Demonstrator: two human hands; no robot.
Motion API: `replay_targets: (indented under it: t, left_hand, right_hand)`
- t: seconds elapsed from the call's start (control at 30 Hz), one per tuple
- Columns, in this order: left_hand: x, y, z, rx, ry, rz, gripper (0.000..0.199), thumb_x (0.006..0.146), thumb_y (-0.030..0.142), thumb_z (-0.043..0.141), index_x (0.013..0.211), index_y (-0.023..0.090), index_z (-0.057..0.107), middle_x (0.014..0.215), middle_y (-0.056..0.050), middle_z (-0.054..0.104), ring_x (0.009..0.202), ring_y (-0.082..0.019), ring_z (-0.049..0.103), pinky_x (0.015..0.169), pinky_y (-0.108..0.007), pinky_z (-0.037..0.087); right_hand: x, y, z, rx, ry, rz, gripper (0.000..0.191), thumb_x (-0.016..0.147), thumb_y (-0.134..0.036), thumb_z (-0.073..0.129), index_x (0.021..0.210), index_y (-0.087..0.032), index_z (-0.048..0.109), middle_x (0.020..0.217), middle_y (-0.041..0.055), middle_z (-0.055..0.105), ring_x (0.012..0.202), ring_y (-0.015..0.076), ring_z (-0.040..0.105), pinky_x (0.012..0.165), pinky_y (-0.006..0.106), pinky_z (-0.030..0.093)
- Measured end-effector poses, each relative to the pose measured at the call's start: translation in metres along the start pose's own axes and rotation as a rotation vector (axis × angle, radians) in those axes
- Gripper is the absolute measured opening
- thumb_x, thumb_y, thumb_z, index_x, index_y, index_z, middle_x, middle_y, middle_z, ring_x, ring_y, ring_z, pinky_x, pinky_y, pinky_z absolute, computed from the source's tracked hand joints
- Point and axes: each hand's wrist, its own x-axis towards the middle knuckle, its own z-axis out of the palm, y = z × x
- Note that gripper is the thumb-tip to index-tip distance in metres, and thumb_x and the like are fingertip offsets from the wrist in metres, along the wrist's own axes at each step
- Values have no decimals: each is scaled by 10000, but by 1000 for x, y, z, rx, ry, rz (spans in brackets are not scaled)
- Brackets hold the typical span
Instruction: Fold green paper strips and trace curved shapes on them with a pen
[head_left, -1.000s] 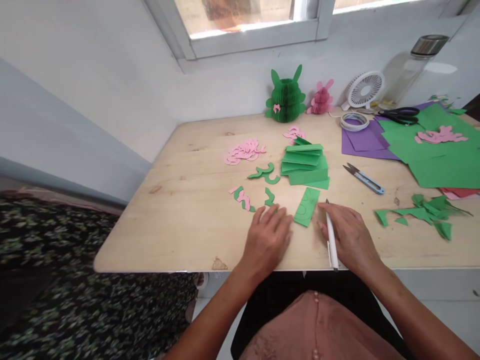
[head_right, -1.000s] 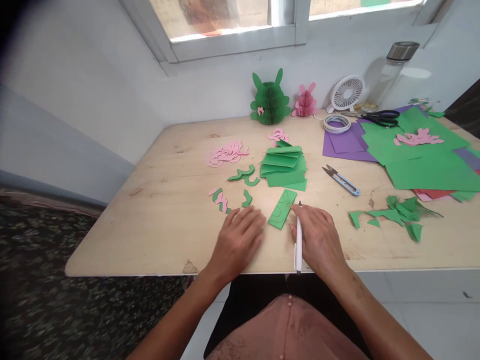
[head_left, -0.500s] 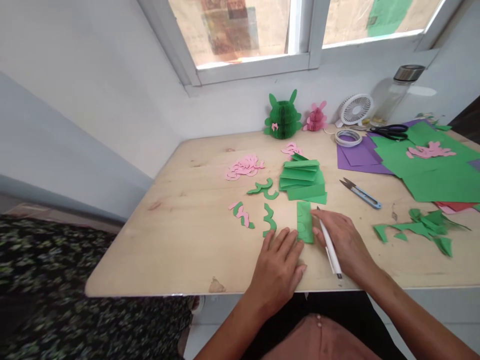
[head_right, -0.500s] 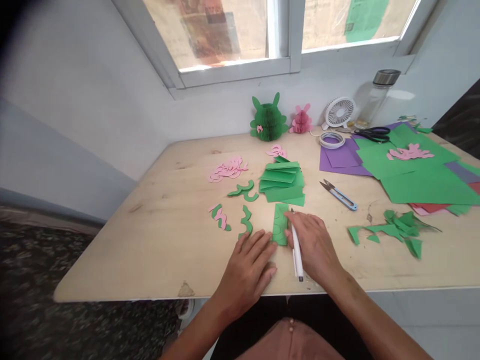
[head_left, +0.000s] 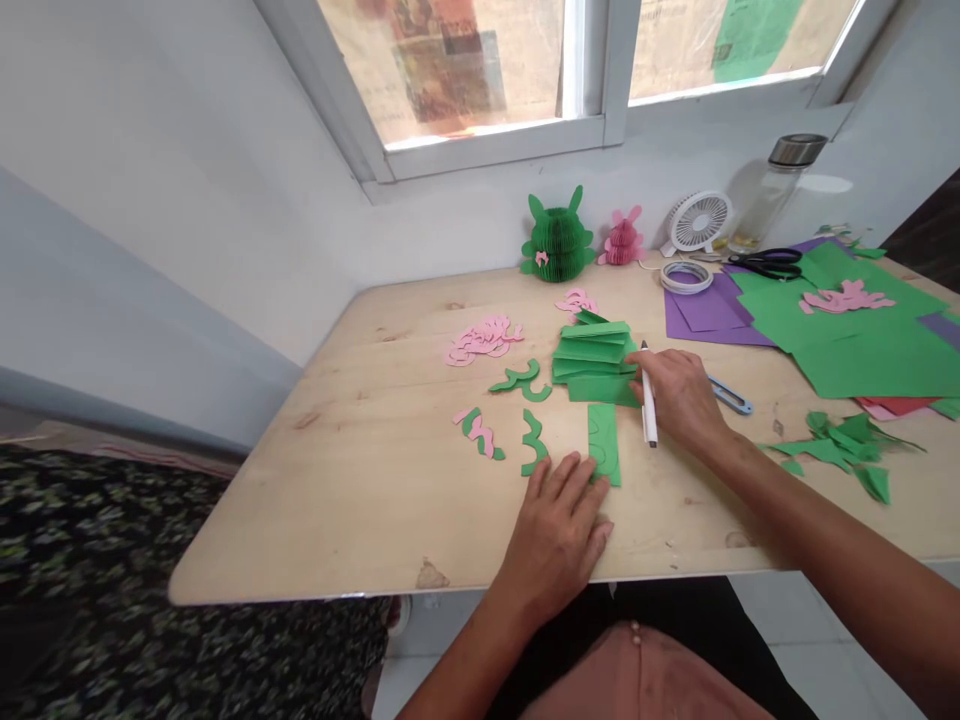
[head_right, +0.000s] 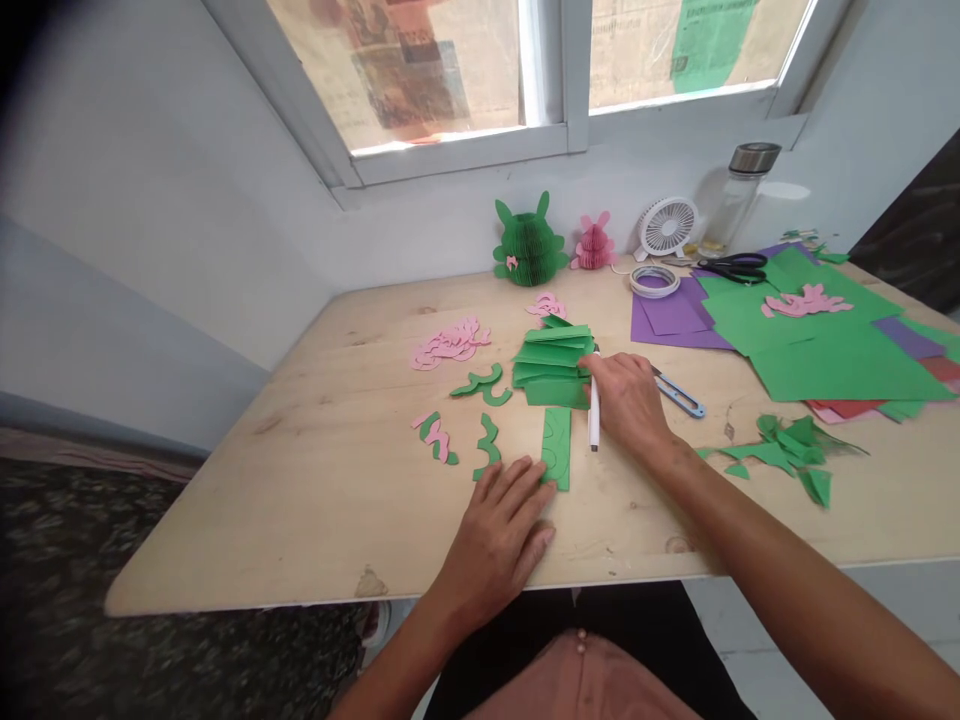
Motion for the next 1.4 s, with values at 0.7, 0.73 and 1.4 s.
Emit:
replay_targets:
  t: [0.7,0.73,1.4]
  left_hand:
    - [11,3,-15,-91,170,1,291,919,157,474,1174,187,611,1232,-105,646,1148,-247,580,980,-444,472]
    - [14,3,-16,-52,119,42,309,916,150,473,1195,188,600,1265,-103,629,1171,-257,561,989,-453,460]
    - [-17,2,-6,-22,277,165,249,922,56,436,823,193,619,864,-33,660,1088,-187,568,1076,-457,394]
  right_hand:
    - [-119,-54,-46,400,41,459,196,885,-382,537,1032,-269,598,876,22,735,844,220,705,794,383,541]
    - [-119,-54,-44,401,35,452,194,888,-380,532,1032,-268,597,886,25,735,860,223,704,809,392,539]
    - [-92,-62,-17,286,27,140,180,913,-214,482,1070,-217,569,1024,67,723,957,238,672,855,417,472]
